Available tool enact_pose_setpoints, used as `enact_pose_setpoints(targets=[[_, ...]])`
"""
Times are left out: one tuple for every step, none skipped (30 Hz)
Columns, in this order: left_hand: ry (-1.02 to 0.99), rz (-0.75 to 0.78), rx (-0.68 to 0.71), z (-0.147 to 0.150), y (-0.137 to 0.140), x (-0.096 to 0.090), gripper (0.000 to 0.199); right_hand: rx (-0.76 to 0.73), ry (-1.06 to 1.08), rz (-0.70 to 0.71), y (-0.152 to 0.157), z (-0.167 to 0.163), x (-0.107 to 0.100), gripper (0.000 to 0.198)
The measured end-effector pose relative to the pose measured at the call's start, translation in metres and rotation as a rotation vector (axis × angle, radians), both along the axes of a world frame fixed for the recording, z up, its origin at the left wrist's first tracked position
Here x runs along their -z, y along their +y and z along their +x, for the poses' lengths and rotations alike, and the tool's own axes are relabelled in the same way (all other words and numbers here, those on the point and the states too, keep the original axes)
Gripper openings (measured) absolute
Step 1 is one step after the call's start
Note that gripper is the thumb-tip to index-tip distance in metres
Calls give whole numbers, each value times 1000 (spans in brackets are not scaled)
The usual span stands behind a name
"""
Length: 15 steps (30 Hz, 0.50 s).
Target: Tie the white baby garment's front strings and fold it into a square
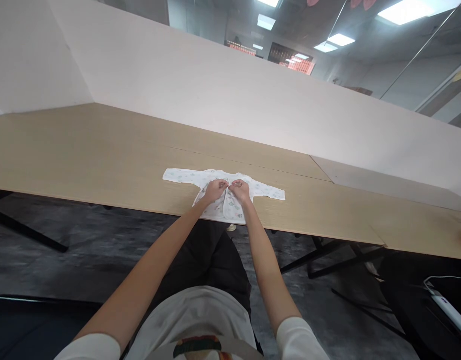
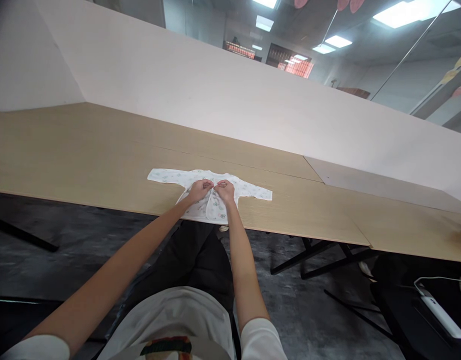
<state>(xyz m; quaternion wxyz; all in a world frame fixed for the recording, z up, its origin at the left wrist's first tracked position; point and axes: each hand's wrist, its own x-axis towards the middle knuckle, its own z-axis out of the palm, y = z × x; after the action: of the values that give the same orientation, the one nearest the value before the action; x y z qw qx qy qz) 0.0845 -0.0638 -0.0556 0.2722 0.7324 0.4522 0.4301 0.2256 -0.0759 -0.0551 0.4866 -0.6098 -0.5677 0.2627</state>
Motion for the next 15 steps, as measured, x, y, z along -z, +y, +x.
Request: enact_pose_setpoints(targets=[[24, 4, -5, 0, -1, -1, 23, 16, 24, -16, 0, -1, 0, 23], [52, 6, -16, 0, -2, -2, 24, 30, 48, -33, 0, -1, -1, 22], [86, 8, -32, 1, -4, -4, 24, 40, 67, -46, -1, -2, -1, 20], [123, 10, -55, 1, -5, -5, 24, 41, 78, -52, -1, -2, -2, 18], [162, 11, -81, 2, -7, -6, 24, 38, 81, -54, -1, -2, -2, 16], [194, 12, -106, 2, -8, -6, 24, 33, 78, -54, -2, -3, -2, 15], [213, 14, -123, 2, -8, -6, 23, 28, 72, -51, -2, -3, -3, 14], [215, 14, -128, 3, -8, -6, 23, 21, 65, -47, -3, -3, -3, 13], [199, 14, -121, 2, -8, -6, 24, 12, 61, -42, -4, -3, -4, 13], [173, 14, -105, 2, -7, -5, 24, 2, 59, -38, -4, -3, -4, 13], [143, 16, -87, 2, -6, -4, 24, -9, 58, -35, -5, -3, -5, 14], [116, 22, -70, 1, -5, -3, 24, -21, 58, -34, -6, -3, -5, 15], [98, 29, -55, 1, -4, -2, 24, -32, 56, -36, -7, -3, -6, 17], [86, 35, -44, 0, -3, -1, 24, -41, 56, -39, -8, -3, -7, 19], [78, 41, -38, 0, -2, 0, 24, -47, 58, -43, -9, -3, -8, 20]])
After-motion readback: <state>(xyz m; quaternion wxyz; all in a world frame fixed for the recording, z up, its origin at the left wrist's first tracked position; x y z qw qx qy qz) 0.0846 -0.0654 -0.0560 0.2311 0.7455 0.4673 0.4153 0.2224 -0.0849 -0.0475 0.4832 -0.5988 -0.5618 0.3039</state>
